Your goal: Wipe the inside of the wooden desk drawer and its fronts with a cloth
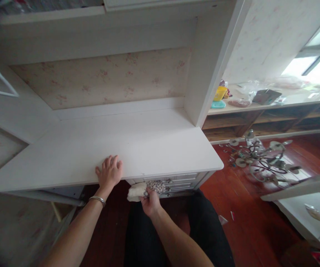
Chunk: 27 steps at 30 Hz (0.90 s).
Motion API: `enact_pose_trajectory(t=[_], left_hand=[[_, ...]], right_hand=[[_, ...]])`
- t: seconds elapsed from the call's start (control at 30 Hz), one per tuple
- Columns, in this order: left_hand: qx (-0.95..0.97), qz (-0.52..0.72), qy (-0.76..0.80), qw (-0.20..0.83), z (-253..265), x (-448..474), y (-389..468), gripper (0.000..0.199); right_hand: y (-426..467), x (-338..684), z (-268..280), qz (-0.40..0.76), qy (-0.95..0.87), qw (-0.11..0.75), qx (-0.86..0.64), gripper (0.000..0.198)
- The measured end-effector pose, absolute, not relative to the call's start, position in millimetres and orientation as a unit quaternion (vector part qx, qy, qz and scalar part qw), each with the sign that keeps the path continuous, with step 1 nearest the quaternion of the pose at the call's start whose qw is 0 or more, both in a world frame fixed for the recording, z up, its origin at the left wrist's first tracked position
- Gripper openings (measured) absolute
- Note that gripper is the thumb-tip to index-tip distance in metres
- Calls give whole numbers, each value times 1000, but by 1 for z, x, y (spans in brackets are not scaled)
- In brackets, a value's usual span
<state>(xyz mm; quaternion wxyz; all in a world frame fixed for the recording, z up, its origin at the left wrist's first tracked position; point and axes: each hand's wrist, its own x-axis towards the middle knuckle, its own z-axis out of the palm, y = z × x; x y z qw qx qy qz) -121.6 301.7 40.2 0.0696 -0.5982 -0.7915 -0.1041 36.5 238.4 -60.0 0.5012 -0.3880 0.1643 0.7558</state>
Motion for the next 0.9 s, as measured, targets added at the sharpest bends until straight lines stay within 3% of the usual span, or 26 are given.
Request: enact_pose_trajectory(t=[0.17, 0.4, 0.67, 0.9], left_hand=[[-595, -101, -795, 61, 41, -122, 302, 50], [-592, -111, -796, 51, 42, -122, 302, 49], [-591, -115, -797, 40, 42, -122, 302, 49], [-593, -113, -796, 51, 41, -122, 301, 48]], right_hand=[[247, 94, -89, 703, 165, 539, -434, 15], [256, 190, -85, 640, 142, 574, -490, 24], [250, 252, -21, 592, 90, 627, -498, 29], [233, 220, 28, 609, 91, 639, -460, 29]])
